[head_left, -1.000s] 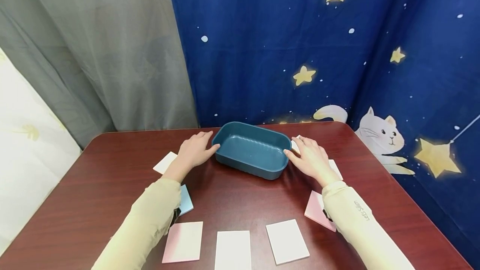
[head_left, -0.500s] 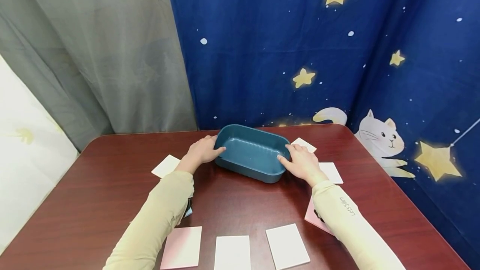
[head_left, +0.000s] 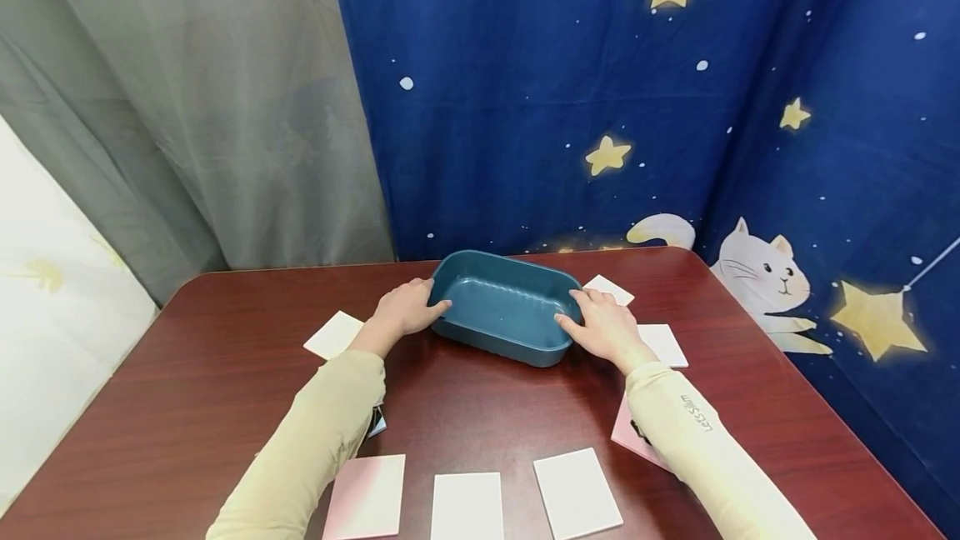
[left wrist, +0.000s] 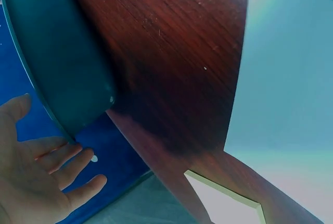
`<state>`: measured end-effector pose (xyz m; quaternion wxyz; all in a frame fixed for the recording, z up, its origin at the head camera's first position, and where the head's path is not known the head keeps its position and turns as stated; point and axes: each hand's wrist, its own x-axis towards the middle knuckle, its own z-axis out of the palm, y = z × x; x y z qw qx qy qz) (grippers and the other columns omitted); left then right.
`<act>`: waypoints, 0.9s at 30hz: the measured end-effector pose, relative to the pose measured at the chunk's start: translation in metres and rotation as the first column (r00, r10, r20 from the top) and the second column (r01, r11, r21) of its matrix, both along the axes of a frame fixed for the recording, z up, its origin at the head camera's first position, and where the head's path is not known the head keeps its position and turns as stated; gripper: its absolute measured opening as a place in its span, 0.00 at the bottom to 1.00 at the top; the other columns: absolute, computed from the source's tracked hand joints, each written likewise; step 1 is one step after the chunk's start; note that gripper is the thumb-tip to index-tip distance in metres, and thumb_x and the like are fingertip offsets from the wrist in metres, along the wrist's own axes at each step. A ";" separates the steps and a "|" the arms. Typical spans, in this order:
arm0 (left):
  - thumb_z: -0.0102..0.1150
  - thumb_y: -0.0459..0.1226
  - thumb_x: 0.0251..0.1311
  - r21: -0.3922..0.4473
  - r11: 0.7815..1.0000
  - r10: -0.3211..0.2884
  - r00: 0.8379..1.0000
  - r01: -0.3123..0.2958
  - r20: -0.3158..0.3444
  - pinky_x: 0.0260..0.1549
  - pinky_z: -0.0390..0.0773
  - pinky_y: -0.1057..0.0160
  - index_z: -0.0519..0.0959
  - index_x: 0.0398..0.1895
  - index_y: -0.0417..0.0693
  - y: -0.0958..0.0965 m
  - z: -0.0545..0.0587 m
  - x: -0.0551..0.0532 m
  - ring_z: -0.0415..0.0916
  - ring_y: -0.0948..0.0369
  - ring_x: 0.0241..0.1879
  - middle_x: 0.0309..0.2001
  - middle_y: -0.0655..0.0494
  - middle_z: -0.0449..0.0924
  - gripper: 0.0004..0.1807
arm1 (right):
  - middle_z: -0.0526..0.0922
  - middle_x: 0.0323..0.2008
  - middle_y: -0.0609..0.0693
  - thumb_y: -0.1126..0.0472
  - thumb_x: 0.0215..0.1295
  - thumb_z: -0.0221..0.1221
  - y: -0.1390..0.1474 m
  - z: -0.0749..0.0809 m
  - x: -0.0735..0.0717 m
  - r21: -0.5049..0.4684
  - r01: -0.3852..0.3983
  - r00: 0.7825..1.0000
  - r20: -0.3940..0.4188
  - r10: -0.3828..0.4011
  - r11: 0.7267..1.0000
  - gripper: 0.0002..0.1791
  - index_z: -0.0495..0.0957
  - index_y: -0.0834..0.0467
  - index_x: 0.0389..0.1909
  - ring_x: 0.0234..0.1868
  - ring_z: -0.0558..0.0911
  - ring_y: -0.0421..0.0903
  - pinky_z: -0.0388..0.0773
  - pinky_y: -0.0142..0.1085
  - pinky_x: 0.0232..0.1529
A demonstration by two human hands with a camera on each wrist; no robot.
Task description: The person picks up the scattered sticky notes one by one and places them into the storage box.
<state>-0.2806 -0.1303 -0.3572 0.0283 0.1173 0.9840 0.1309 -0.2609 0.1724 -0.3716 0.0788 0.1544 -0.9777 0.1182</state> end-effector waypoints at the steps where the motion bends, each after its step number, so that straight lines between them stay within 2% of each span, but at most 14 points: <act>1: 0.45 0.51 0.60 -0.010 1.000 0.000 1.000 0.000 -0.005 0.50 0.61 0.47 0.59 0.61 0.33 0.000 -0.001 0.001 0.61 0.46 0.56 0.58 0.38 0.62 0.35 | 0.69 0.52 0.61 0.42 0.58 0.51 0.000 0.000 0.000 0.003 -0.002 1.000 0.003 0.002 1.000 0.34 0.67 0.64 0.56 0.51 0.68 0.60 0.65 0.54 0.45; 6: 0.45 0.53 0.59 -0.072 0.997 -0.012 0.999 0.010 -0.030 0.48 0.65 0.48 0.60 0.60 0.33 0.000 -0.002 0.010 0.64 0.47 0.54 0.57 0.39 0.64 0.36 | 0.68 0.54 0.62 0.43 0.58 0.51 -0.001 0.000 0.000 0.008 -0.018 1.000 0.006 0.018 1.000 0.33 0.67 0.64 0.56 0.52 0.66 0.60 0.65 0.55 0.46; 11: 0.47 0.53 0.58 -0.112 0.993 -0.027 0.999 0.022 -0.046 0.44 0.68 0.48 0.63 0.59 0.33 -0.001 0.003 0.024 0.68 0.48 0.49 0.53 0.40 0.68 0.36 | 0.64 0.57 0.63 0.44 0.58 0.51 0.000 -0.001 -0.002 0.009 -0.041 0.999 0.022 0.040 0.999 0.33 0.66 0.64 0.57 0.55 0.64 0.61 0.62 0.56 0.48; 20: 0.49 0.53 0.56 -0.169 0.985 -0.053 0.992 0.033 -0.118 0.35 0.73 0.50 0.69 0.54 0.33 -0.001 0.002 0.052 0.74 0.50 0.39 0.43 0.43 0.74 0.33 | 0.63 0.58 0.64 0.45 0.58 0.52 0.000 -0.002 -0.005 0.002 -0.083 0.997 0.003 0.083 0.997 0.32 0.66 0.64 0.57 0.55 0.63 0.62 0.60 0.55 0.50; 27: 0.49 0.55 0.55 -0.216 0.975 -0.083 0.982 0.044 -0.172 0.37 0.72 0.50 0.71 0.51 0.34 -0.001 0.002 0.076 0.74 0.50 0.39 0.43 0.44 0.75 0.33 | 0.62 0.59 0.63 0.45 0.58 0.53 -0.001 -0.002 -0.004 0.002 -0.111 0.993 0.027 0.111 0.994 0.33 0.65 0.63 0.58 0.56 0.61 0.62 0.58 0.56 0.51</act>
